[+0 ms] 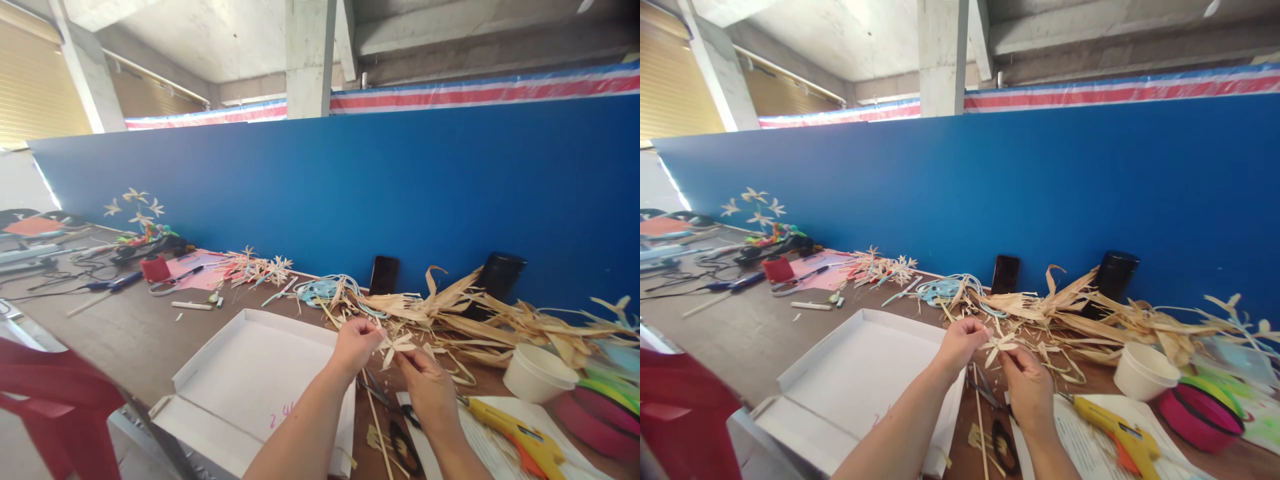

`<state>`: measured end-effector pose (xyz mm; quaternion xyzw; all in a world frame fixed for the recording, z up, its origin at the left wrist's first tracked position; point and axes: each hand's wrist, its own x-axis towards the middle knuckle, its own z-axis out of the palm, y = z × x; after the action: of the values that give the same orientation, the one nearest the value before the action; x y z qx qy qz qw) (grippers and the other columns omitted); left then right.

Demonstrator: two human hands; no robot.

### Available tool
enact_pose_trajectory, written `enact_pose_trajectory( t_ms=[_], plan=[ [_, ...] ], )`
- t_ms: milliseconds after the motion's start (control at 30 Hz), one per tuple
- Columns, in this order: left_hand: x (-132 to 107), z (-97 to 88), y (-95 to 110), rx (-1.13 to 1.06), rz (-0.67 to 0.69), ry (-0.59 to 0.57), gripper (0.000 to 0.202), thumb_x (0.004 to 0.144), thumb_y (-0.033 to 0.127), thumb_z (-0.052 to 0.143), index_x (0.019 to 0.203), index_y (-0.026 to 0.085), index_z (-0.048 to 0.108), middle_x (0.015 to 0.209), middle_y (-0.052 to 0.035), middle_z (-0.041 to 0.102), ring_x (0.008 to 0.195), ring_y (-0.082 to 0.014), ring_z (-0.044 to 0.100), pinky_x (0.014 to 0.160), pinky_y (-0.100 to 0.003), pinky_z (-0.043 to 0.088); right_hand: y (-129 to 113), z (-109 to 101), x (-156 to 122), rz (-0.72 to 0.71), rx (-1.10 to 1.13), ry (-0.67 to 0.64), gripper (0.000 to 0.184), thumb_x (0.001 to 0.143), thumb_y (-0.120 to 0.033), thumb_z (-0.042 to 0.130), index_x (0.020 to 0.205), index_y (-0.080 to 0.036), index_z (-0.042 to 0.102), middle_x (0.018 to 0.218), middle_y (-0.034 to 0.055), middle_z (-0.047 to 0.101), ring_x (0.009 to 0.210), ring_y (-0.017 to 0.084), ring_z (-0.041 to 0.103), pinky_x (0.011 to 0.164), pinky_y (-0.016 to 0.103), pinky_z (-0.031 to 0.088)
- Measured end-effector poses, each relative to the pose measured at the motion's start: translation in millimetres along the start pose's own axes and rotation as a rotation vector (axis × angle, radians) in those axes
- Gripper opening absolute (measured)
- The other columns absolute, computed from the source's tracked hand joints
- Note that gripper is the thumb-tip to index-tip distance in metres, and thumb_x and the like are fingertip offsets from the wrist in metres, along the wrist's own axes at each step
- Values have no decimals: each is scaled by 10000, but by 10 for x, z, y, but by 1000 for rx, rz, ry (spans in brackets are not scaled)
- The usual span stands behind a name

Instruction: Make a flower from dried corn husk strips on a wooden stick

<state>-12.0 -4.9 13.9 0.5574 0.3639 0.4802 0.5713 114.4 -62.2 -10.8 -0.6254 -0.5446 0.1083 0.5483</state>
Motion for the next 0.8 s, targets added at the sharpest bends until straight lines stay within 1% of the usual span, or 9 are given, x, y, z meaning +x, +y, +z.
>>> enact_pose_trajectory(
  t_ms=[133,233,333,433,533,600,667,767,800],
  plan=[
    [10,-6,-29,-2,0,-8,308,611,408,652,581,134,515,497,49,404,453,-47,317,455,-188,242,14,8,5,5,23,-7,254,696,-398,578,797,-207,712,713,16,680,694,202,595,666,267,428],
    [14,-18,-28,-19,25,0,359,660,485,603,662,128,565,548,34,441,487,-54,360,472,-179,271,48,1,16,82,55,10,293,694,-420,585,830,-192,708,731,20,686,712,206,595,673,266,423],
    [14,-11,-9,-42,22,30,451,690,573,535,790,137,588,642,9,508,523,-63,416,475,-169,296,82,-27,34,175,73,80,331,681,-459,596,831,-185,704,721,19,692,700,208,593,664,269,417],
    [0,32,-13,-43,-45,15,537,675,643,497,794,129,591,641,0,532,483,-55,404,440,-166,282,83,-61,46,219,65,166,336,664,-477,606,775,-176,704,688,25,691,672,208,587,651,273,410],
    [-56,105,-40,-30,-161,-98,589,659,680,476,692,105,604,538,3,511,415,-42,369,401,-166,249,62,-86,46,207,98,218,346,666,-478,608,780,-165,701,698,37,693,684,215,590,648,277,409],
    [-120,161,-53,-37,-221,-242,606,673,672,469,659,87,625,485,-6,508,368,-34,351,370,-170,198,59,-90,41,206,127,238,351,669,-479,608,804,-168,699,727,37,697,696,216,592,646,279,409],
    [-194,216,-56,-144,-267,-391,535,662,595,564,768,78,654,543,-24,565,355,-30,375,353,-168,175,70,-87,36,228,152,244,350,664,-477,612,819,-175,701,746,35,700,681,211,592,625,278,413],
    [-284,292,-48,-354,-294,-498,478,654,458,653,957,88,644,661,-54,627,362,-35,430,333,-159,213,100,-71,27,215,230,246,353,653,-462,612,821,-169,713,720,49,695,639,212,595,567,281,425],
    [-302,314,-45,-409,-308,-508,474,655,425,664,992,92,635,672,-58,633,363,-37,444,324,-154,221,107,-64,23,198,262,246,351,650,-453,610,820,-166,717,708,55,692,629,213,597,549,282,431]
  ],
)
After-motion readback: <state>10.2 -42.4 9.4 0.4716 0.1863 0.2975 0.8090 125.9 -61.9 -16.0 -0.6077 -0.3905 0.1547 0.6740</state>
